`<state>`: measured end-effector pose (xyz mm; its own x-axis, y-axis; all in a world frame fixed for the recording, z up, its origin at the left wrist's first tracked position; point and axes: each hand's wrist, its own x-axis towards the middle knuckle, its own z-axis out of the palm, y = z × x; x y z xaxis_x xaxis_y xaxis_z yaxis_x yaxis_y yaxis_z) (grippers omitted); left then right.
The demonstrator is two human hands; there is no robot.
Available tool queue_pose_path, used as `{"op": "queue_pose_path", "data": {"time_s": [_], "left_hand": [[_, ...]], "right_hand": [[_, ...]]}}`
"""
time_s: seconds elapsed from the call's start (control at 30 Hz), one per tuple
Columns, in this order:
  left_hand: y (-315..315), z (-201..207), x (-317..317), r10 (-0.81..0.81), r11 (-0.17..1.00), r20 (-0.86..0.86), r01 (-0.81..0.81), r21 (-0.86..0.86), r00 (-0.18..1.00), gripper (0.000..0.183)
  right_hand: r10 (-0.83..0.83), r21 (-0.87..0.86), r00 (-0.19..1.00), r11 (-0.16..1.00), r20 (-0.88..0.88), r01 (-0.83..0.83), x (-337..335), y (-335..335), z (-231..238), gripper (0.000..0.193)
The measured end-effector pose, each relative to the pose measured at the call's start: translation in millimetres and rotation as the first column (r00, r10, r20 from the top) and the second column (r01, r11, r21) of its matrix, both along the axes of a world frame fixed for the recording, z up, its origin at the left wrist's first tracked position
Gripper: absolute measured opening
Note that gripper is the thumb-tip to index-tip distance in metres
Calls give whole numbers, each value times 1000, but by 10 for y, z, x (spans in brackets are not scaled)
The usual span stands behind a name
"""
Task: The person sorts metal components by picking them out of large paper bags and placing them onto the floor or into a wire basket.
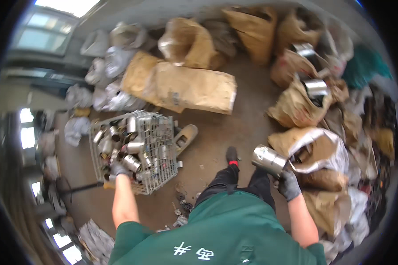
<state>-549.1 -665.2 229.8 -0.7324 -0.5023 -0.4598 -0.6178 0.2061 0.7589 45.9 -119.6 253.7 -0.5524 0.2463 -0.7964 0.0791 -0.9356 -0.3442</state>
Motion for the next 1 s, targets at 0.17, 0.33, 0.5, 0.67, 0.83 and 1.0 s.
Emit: {"op": "queue_pose_path", "data": {"time_s": [0.17,0.33,0.5,0.67,0.83,1.0], "left_hand": [[1580,-629,1348,-672,719,174,577,387,720,37],[2717,-399,2752,-842,327,-150,712,621,518,51],[3011,-60,2920,-776,328,-82,512,794,625,51],[2712,-535,2646,-733,467,-159,659,590,661,30],[892,-1452,1638,-680,699,55,669,-252,731,41],[-836,-786,111,-48,963,-200,99,252,979,37]], "right_hand": [[177,162,977,967,118,-195,-696,-260,32,41],[463,341,884,822,65,-456,-1281,-405,112,44],[650,376,756,684,75,-625,-1604,-294,106,43],[536,231,797,768,277,-597,-1665,-252,-153,53],[487,256,769,749,414,-611,-922,-127,-767,31],[353,427,733,634,582,-645,873,265,-1532,9]]}}
